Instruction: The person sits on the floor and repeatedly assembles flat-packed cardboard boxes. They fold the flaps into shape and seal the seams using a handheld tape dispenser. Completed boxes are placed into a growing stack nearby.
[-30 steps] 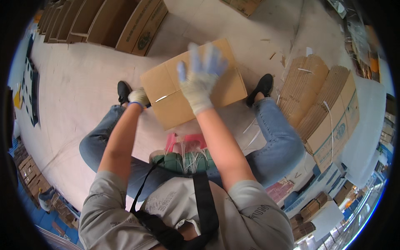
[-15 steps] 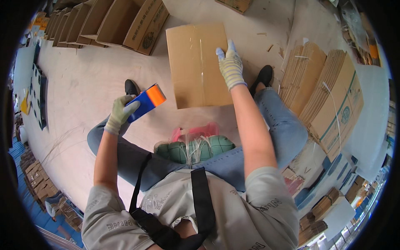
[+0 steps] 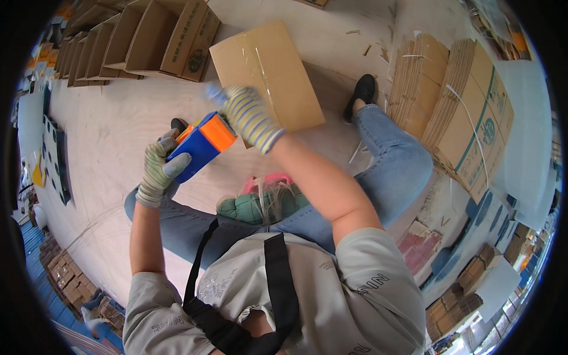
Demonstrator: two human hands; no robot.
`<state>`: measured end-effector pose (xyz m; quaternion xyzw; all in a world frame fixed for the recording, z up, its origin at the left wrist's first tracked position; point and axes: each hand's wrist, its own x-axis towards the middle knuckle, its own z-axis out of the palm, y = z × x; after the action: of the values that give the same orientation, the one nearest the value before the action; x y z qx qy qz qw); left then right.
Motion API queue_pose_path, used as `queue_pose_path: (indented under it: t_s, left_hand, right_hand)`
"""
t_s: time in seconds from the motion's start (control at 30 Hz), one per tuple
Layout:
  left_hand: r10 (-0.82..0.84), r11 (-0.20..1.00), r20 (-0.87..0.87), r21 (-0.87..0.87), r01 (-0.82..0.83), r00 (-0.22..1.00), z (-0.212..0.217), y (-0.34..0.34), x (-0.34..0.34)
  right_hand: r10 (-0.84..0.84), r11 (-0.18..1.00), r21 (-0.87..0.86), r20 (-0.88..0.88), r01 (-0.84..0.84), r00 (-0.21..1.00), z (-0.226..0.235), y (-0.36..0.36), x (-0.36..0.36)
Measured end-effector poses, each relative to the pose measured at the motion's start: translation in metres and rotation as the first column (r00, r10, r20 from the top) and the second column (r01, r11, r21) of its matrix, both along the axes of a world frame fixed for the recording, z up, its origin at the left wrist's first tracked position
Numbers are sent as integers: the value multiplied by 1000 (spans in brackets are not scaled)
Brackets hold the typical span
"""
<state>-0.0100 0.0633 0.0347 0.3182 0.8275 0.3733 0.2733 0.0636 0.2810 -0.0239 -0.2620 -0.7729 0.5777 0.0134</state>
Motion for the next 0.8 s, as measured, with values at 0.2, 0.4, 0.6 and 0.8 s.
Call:
queue_pose_path:
  t_s: [0.2, 0.4, 0.6, 0.8]
  left_hand:
    - [15, 689, -220, -705, -169, 975, 0, -54, -78]
    - [-178, 453, -82, -892, 8, 981, -141, 41, -100]
    - [-154, 513, -189, -854, -85, 970, -230, 95, -93]
    - [-34, 585, -230, -793, -167, 973, -260, 110, -90]
  right_hand:
    - [-357, 609, 788, 377, -93, 855, -54, 248, 48]
    - [-251, 447, 792, 557, -415, 792, -227, 225, 43]
    - [-93, 878, 411, 650, -246, 754, -254, 117, -23]
    - [-233, 972, 131, 634, 195, 738, -369, 169, 10]
